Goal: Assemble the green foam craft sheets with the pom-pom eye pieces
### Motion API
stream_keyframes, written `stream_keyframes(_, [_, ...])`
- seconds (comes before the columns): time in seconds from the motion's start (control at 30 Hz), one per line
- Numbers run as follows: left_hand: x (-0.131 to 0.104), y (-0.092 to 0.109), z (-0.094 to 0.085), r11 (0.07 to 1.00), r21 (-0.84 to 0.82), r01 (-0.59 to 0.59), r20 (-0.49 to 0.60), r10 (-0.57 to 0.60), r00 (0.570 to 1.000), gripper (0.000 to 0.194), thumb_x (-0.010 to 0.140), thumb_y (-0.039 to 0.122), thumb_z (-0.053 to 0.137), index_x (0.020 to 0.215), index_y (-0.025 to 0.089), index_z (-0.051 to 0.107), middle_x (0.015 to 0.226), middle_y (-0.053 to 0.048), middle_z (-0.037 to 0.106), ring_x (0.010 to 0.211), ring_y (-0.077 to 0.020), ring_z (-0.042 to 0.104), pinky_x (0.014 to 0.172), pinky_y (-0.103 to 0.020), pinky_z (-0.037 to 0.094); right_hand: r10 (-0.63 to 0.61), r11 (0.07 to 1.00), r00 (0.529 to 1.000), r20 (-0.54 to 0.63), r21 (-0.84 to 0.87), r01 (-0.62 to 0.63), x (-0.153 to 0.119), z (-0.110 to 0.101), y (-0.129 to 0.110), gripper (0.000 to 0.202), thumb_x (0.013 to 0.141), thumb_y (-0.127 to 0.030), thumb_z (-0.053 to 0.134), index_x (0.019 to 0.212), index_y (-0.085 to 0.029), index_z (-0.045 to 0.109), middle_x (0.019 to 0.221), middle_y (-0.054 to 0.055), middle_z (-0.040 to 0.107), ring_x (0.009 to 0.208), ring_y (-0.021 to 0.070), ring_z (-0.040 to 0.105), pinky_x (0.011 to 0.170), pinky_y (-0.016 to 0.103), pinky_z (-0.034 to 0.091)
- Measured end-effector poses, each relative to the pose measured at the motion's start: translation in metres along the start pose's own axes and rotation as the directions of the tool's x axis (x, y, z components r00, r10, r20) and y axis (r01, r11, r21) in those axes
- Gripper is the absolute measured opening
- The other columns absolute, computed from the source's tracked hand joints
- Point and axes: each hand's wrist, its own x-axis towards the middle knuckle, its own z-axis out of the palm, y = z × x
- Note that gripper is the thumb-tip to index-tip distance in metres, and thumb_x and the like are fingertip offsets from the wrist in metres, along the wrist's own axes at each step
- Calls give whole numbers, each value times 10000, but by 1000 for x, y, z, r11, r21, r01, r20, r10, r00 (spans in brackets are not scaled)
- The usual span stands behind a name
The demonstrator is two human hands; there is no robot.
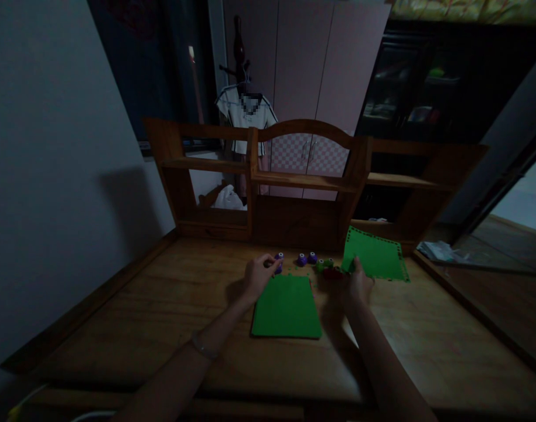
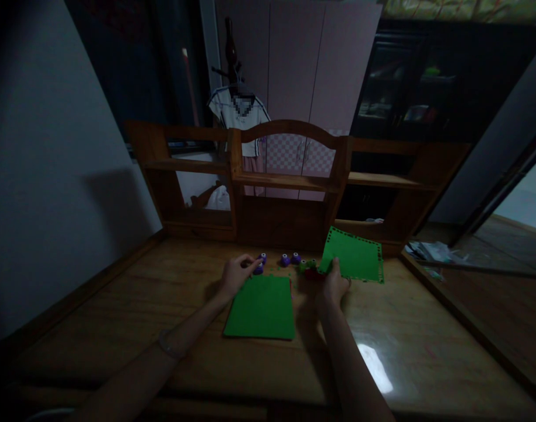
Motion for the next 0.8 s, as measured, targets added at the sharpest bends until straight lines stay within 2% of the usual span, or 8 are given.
stream_keyframes(0.1, [-1, -2, 0, 999, -6, 41, 15, -40, 999, 360, 753, 537, 606, 686, 187, 659, 430, 23, 542, 378, -114, 466, 433, -214, 251, 1, 1000, 995, -95, -1, -1, 4, -1, -6, 433, 704, -450, 613, 995, -130, 600, 1102, 126, 653, 991, 252, 620, 843, 361, 505])
stream_keyframes(0.2, [-2, -2, 0, 1000, 4, 29, 50, -29, 998, 417, 786, 571, 544, 683, 185, 666, 401, 28, 508, 348, -110, 439, 424, -218, 234, -18, 1000, 994, -111, 12, 20, 6, 0, -6, 428, 698, -445, 623, 985, -129, 595, 1116, 137, 649, 1000, 244, 616, 859, 350, 500])
stream_keyframes(0.3, [-3, -3, -1, 1000, 25, 9, 56, -10, 998, 498, 850, 579, 429, 641, 179, 640, 372, 32, 454, 342, -116, 438, 426, -221, 246, -27, 1000, 995, -98, 5, 28, 6, 0, -2, 439, 706, -486, 616, 977, -142, 594, 1110, 133, 651, 997, 242, 618, 847, 347, 507])
stream_keyframes(0.43, [-3, -4, -2, 998, 59, 5, 9, -5, 1000, 557, 893, 548, 340, 528, 171, 527, 395, 21, 432, 383, -117, 436, 451, -227, 239, 2, 1000, 994, -112, 7, -1, 8, 1, 3, 490, 684, -521, 647, 983, -139, 581, 1076, 118, 660, 969, 228, 627, 832, 342, 513])
stream_keyframes(0.6, [-2, -3, -2, 993, 114, 9, -16, -7, 1000, 559, 886, 519, 340, 444, 183, 401, 431, 12, 373, 430, -117, 391, 463, -252, 177, -18, 998, 993, -119, 50, 24, 9, 2, 5, 500, 677, -499, 673, 1006, -134, 577, 1092, 108, 654, 972, 205, 627, 835, 309, 508])
stream_keyframes(0.8, [-4, 0, -3, 993, 106, 50, 5, -50, 999, 511, 878, 459, 338, 455, 183, 418, 431, 14, 373, 454, -118, 385, 478, -259, 174, -18, 999, 994, -103, 49, 23, 4, 3, 2, 487, 696, -491, 663, 1011, -129, 579, 1069, 112, 664, 958, 211, 633, 784, 306, 526])
